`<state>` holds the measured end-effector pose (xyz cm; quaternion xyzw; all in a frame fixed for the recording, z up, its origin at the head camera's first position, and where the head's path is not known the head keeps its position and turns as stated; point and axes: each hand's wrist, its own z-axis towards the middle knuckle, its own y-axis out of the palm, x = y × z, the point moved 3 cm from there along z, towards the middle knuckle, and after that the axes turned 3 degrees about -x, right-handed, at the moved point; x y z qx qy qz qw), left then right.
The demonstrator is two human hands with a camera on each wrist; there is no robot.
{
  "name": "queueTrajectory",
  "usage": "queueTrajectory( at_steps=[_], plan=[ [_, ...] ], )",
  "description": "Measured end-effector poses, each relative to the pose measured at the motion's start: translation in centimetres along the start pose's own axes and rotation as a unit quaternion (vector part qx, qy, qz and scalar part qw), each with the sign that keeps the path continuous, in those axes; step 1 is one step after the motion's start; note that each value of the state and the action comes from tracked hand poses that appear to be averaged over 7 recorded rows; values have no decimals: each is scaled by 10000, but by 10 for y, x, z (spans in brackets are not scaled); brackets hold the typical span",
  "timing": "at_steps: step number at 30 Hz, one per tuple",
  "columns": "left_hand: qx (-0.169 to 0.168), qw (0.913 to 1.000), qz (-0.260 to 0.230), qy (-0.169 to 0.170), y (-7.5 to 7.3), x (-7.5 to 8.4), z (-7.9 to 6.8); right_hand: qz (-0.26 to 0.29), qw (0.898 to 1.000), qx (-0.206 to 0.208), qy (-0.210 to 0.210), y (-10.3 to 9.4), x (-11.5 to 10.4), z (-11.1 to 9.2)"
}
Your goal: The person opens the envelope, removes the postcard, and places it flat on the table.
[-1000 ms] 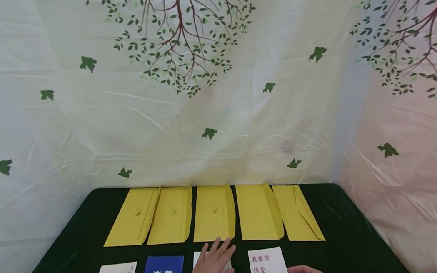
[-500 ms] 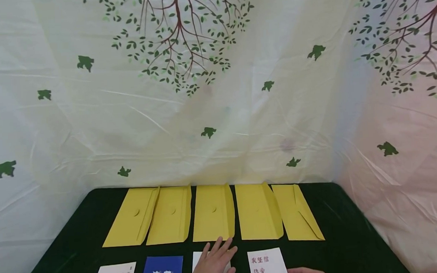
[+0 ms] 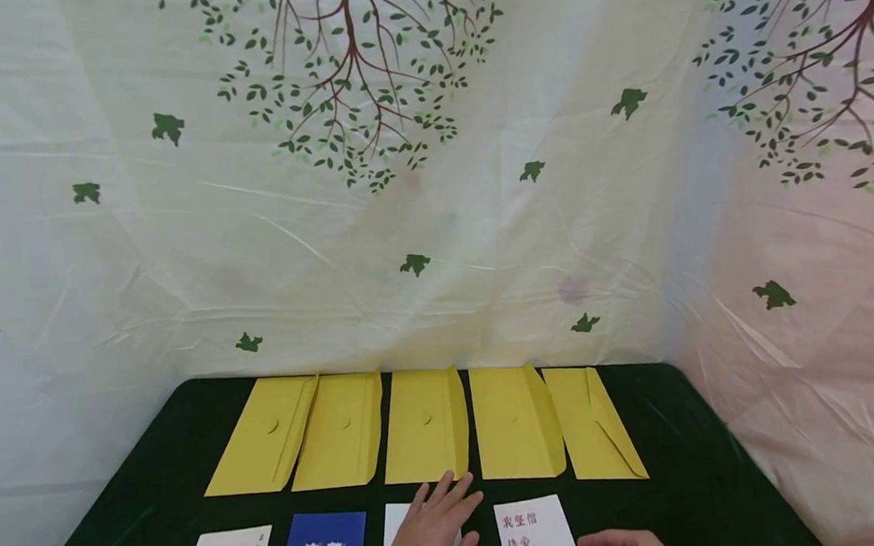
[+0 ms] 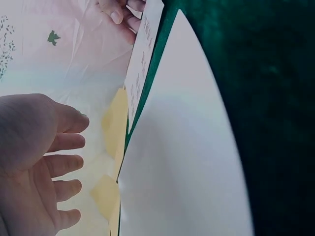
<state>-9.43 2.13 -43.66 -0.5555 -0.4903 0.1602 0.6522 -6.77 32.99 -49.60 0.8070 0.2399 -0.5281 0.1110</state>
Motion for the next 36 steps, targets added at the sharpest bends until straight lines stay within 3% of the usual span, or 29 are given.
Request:
queueTrajectory(
  at_steps=[6, 13, 19, 23, 26, 30, 36],
  plan=[
    [-32, 9998, -145, 141, -2, 9, 5, 265, 9995, -137, 44, -12, 25, 10],
    [-62, 9995, -249, 162, -2, 17, 11, 124, 9995, -273, 49, -1, 0, 1],
    [102, 9994, -105, 303, -1, 23, 15, 452, 9965, -695, 82, -23, 42, 17],
    [180, 9990, -13, 407, 1, 29, 19, 317, 9967, -750, 30, -30, 49, 21],
    [146, 9989, -24, 436, 3, 33, 22, 244, 9978, -619, -33, -24, 34, 15],
    [89, 9988, -12, 483, 6, 38, 28, 46, 9992, -399, 9, -15, -4, 1],
    [-113, 9982, -48, 581, 13, 49, 41, -156, 9992, 366, 39, -15, -44, -11]
  ],
)
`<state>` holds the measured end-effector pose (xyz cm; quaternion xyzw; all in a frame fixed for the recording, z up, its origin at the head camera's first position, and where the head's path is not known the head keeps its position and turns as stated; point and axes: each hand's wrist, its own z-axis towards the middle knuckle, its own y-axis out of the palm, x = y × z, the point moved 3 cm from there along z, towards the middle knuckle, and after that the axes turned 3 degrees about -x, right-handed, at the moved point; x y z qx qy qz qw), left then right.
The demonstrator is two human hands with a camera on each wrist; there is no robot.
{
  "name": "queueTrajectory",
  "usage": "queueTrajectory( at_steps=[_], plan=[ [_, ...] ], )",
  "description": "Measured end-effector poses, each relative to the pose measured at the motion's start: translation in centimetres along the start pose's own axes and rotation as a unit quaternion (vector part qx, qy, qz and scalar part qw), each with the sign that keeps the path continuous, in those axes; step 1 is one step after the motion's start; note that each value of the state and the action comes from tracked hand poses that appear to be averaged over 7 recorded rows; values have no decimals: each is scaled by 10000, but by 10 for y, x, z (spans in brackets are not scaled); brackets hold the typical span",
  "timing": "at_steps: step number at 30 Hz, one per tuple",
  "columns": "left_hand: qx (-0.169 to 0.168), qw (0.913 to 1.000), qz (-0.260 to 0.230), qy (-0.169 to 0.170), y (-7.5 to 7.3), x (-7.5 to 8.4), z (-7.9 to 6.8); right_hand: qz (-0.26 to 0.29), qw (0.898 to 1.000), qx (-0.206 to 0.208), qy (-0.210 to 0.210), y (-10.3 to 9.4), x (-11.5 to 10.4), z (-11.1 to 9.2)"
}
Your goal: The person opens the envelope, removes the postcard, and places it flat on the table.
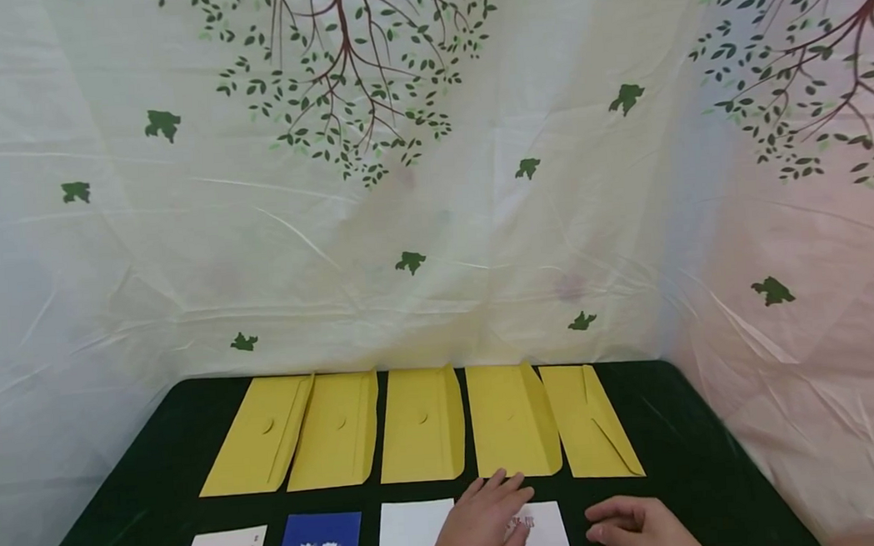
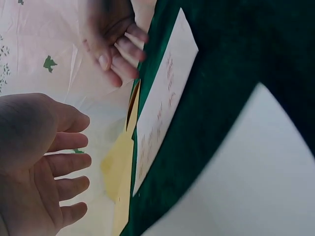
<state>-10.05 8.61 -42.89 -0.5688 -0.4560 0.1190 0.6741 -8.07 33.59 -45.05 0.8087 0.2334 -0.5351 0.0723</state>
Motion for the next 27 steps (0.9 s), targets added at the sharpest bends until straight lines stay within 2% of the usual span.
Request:
queueTrajectory(
  at_steps=[4, 9, 14, 16, 27],
  plan=[
    [-80, 9998, 52, 177, 2, 5, 12, -63, 9978, 650, 64, -12, -9, 6],
    [-278, 9994, 22, 201, 5, 12, 26, 18, 9909, 1347, 17, -31, -13, 18],
    [-389, 9988, 83, 278, 12, 20, 40, -79, 9725, 2325, 58, -47, -18, 29],
    [-425, 9985, 112, 326, 15, 23, 46, -162, 9654, 2600, 76, -54, -20, 34],
    [-815, 9954, 270, 424, 31, 42, 74, -730, 9503, 3027, 23, -82, -18, 52]
  ],
)
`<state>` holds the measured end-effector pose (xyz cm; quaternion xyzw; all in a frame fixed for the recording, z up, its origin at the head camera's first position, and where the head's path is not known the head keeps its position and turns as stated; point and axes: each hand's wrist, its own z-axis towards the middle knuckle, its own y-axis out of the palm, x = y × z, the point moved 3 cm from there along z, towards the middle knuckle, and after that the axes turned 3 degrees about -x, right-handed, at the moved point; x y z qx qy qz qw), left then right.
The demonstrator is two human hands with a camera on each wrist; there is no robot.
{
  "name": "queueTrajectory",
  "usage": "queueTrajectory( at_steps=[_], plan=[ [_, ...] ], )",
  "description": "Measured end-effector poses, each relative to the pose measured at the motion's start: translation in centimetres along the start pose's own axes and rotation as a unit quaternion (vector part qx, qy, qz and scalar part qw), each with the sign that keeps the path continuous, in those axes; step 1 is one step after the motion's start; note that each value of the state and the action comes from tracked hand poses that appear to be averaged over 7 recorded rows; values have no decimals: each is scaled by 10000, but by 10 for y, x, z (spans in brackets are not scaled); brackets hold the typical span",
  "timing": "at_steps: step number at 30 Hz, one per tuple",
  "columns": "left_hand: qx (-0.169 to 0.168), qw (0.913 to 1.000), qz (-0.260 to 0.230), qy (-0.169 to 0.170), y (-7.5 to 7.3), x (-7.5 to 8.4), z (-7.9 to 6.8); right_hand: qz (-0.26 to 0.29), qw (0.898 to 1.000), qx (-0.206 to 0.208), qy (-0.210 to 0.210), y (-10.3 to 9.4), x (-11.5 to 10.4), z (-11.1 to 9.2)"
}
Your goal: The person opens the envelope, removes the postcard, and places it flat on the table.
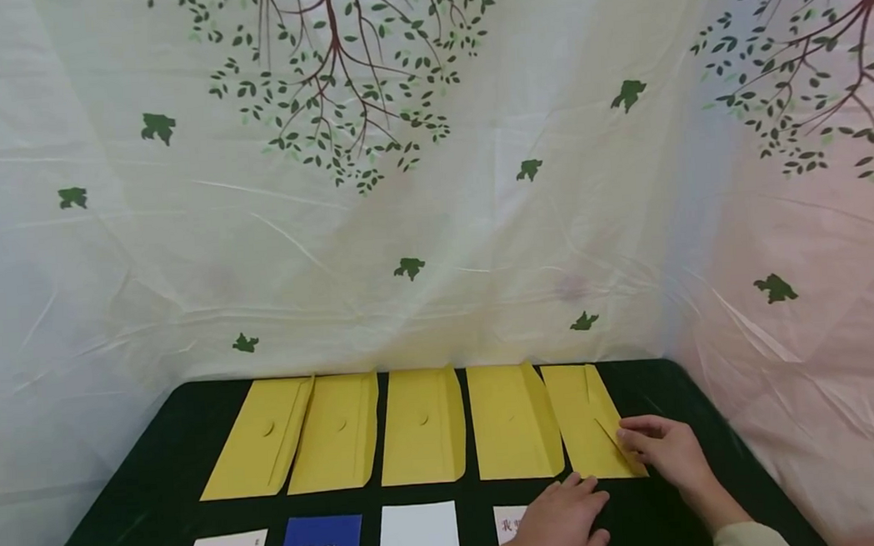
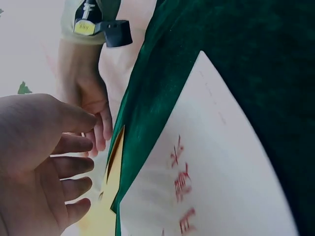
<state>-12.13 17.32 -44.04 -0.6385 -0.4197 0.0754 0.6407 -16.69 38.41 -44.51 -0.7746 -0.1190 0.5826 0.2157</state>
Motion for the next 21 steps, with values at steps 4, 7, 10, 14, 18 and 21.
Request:
queueTrajectory(
  at_steps=[4, 7, 10, 14, 18, 21],
  plan=[
    [-70, 9999, 25, -115, 3, 4, 13, -232, 9995, 178, -116, -2, 4, 9],
    [-123, 9996, 18, -268, 6, 4, 19, -370, 9988, 283, -171, -1, 6, 15],
    [-232, 9989, -60, -411, 9, 1, 24, -583, 9971, 412, -249, 1, 5, 18],
    [-440, 9975, -152, -526, 15, -1, 30, -853, 9941, 595, -314, 3, 3, 20],
    [-499, 9969, -198, -569, 18, -3, 36, -962, 9930, 645, -243, 5, 4, 25],
    [-444, 9971, -218, -578, 17, -5, 40, -1074, 9918, 604, -331, 8, 5, 29]
  ],
)
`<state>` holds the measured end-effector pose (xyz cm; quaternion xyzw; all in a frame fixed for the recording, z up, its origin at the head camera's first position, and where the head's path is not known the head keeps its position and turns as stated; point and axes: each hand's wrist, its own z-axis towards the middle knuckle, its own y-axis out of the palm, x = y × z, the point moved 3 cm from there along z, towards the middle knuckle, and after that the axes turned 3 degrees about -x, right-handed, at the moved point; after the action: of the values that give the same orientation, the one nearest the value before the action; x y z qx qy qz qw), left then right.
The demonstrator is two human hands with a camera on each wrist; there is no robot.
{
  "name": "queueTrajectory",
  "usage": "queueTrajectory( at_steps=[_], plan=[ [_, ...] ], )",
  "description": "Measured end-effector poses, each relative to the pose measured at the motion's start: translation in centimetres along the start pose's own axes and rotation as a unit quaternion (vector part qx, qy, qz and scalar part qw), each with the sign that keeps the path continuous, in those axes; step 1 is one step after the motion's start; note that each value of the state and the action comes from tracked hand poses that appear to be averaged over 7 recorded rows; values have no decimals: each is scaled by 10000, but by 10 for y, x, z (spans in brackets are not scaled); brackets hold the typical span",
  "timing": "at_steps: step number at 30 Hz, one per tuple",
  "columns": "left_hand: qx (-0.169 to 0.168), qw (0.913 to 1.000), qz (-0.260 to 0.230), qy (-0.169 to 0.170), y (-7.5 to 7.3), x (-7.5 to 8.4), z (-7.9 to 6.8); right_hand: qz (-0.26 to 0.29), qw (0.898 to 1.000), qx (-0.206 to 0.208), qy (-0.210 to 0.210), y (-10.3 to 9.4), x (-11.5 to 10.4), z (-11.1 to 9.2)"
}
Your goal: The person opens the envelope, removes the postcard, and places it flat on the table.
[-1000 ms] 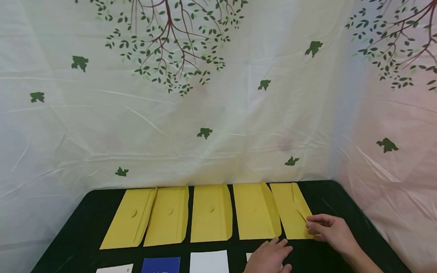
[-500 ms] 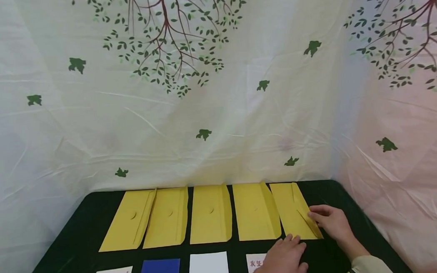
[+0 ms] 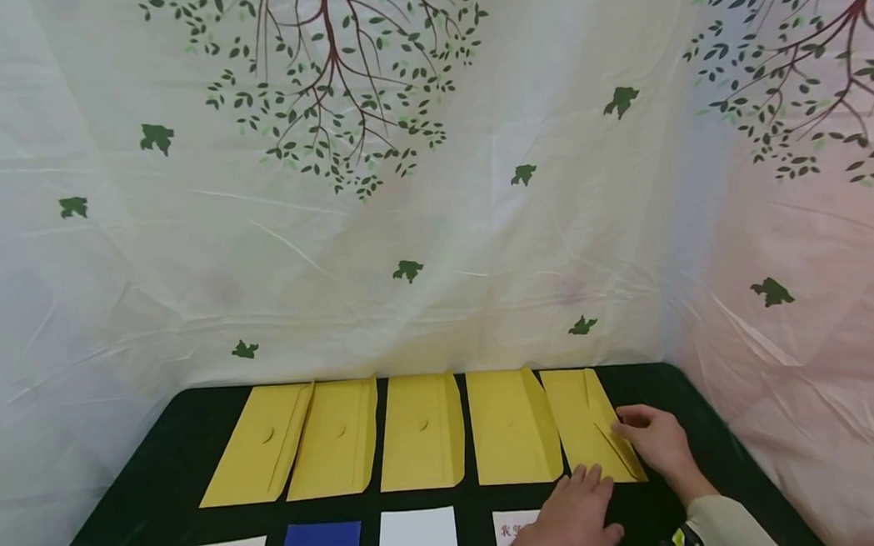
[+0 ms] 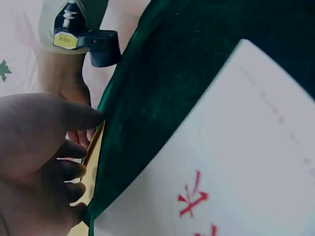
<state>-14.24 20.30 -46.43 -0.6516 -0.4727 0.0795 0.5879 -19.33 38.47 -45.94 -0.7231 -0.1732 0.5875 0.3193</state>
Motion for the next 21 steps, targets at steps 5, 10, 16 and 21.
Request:
queueTrajectory(
  at_steps=[5, 10, 16, 21],
  plan=[
    [38, 9999, -30, -95, -1, 0, 6, -151, 9998, -69, -107, 4, -1, 4],
    [34, 9999, -17, -102, 1, 2, 10, -266, 9995, -127, -99, 6, -1, 8],
    [134, 9998, 154, -74, 4, 5, 16, -469, 9983, -282, -210, 8, 1, 12],
    [85, 9997, 192, -160, 7, 5, 24, -521, 9977, -385, -190, 8, 1, 14]
  ],
)
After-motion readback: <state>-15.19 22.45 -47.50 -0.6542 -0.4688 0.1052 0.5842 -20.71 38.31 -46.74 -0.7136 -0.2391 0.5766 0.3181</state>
